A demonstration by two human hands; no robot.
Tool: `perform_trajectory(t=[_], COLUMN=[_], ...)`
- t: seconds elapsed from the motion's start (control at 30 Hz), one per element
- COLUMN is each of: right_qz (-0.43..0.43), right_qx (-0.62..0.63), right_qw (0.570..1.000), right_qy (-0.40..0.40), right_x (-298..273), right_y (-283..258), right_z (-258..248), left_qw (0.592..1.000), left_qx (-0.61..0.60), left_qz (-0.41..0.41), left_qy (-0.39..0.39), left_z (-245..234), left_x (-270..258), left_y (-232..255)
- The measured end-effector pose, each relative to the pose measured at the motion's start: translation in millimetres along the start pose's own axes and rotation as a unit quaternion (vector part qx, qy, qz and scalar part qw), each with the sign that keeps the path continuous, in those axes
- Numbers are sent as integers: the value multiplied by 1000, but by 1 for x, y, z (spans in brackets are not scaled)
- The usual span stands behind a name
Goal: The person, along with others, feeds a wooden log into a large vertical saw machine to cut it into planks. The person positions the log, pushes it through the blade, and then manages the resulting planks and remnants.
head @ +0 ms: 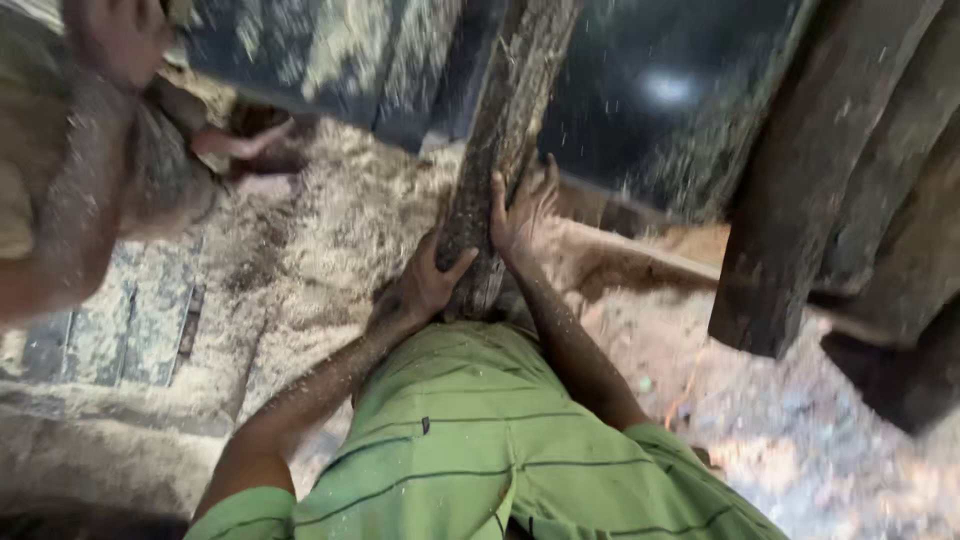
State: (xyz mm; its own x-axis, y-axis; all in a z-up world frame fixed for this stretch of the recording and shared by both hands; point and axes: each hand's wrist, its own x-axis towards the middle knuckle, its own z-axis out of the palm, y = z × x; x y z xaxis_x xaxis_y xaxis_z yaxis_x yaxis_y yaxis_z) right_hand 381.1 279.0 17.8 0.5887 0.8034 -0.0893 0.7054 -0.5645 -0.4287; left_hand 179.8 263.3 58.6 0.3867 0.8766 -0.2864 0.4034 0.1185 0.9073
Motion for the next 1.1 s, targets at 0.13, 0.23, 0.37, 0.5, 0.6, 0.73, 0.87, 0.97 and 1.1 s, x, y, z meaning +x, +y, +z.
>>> perform_trajectory(t=[0.13,0.23,0.37,0.5,0.6,0.73,0.87,0.97,1.1], right_qz=[-37,-58,-108,-99,-73,-93,-88,-123,-135], right_qx=[6,20,30,11,-9,81,166,213,210], right_qw=[999,998,992,993,997,992,974,965,968], right_qy=[13,27,62,63,19,-38,-124,-88,10], right_x=[68,117,194,237,252,248,150,88,92], right_y=[-19,-21,-12,-3,2,16,27,18,14], right_z=[-22,-24,-16,-8,-7,-16,-26,-18,-11], left_qw=[982,970,992,975,974,988,959,968,971], left_qx=[108,112,-18,-27,-4,-5,32,-46,-28], left_qz=[132,183,110,186,188,129,218,167,115], left_qy=[84,116,63,120,129,84,176,183,207], left_z=[2,14,19,27,27,30,50,67,58], left_x=[63,107,167,202,206,193,172,181,194], left_y=[24,33,52,59,62,67,29,21,46])
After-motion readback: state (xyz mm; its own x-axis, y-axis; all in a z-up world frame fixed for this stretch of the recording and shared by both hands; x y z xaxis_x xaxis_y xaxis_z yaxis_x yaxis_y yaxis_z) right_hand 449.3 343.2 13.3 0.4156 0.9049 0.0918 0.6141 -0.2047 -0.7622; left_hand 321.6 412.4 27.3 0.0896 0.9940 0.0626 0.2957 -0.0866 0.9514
